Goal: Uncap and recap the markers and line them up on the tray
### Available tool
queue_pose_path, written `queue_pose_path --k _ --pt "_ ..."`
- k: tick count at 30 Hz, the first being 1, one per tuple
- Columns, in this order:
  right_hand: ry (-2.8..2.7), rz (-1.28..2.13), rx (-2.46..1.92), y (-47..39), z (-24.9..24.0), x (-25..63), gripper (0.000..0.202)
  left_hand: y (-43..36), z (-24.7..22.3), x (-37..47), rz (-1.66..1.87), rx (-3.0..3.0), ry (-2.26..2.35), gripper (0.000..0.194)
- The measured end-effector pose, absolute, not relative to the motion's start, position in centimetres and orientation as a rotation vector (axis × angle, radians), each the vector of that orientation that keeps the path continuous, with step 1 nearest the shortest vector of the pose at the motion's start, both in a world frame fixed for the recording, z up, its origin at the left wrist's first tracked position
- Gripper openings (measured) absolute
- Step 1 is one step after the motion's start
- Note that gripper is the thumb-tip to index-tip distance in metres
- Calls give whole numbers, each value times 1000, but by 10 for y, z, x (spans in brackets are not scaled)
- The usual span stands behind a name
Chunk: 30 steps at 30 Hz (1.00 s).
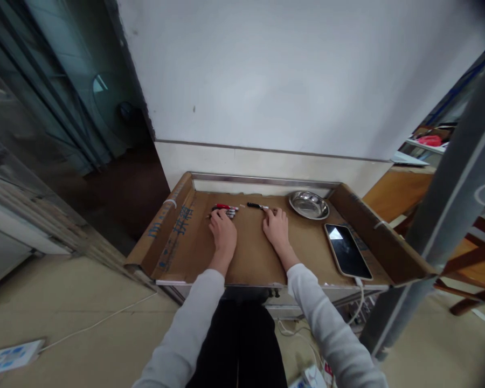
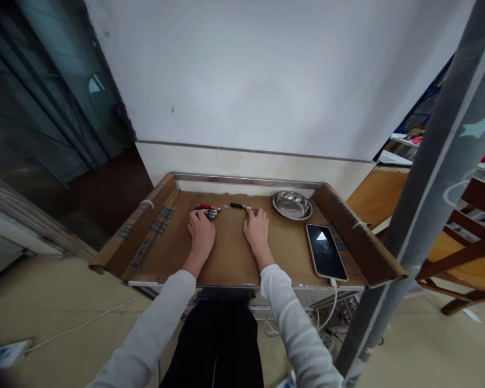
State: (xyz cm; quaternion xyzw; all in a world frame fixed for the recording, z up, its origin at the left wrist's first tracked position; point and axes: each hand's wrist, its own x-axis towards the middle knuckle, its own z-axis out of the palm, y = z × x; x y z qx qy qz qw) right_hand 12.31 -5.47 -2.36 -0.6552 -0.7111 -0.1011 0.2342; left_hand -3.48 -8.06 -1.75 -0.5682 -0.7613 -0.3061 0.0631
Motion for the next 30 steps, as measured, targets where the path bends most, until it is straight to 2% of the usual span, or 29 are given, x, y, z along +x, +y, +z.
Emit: queue_pose_path --k 4,9,12,18,25,30 --pt "-1970 -254 -1755 -54 -22 124 24 -79 -17 -26 -823 -1965 -2093 27" --pt "-1926 -285 -1785 -55 -22 122 27 -59 -17 -14 -795 -2094 -1889 34" --pt "-1912 -291 -1828 -55 -22 121 30 -44 -15 -10 -761 -2120 -1887 35" --pt "-1964 -267 -1808 -55 -21 123 25 -33 -16 -14 -725 -2209 -1904 35" --pt "-1968 -285 -1772 -53 -22 123 25 -47 -18 -25 -900 -2130 -1934 32" --pt "-2021 -274 -1739 -52 -22 125 22 -46 -23 -31 -897 -2157 -1956 25"
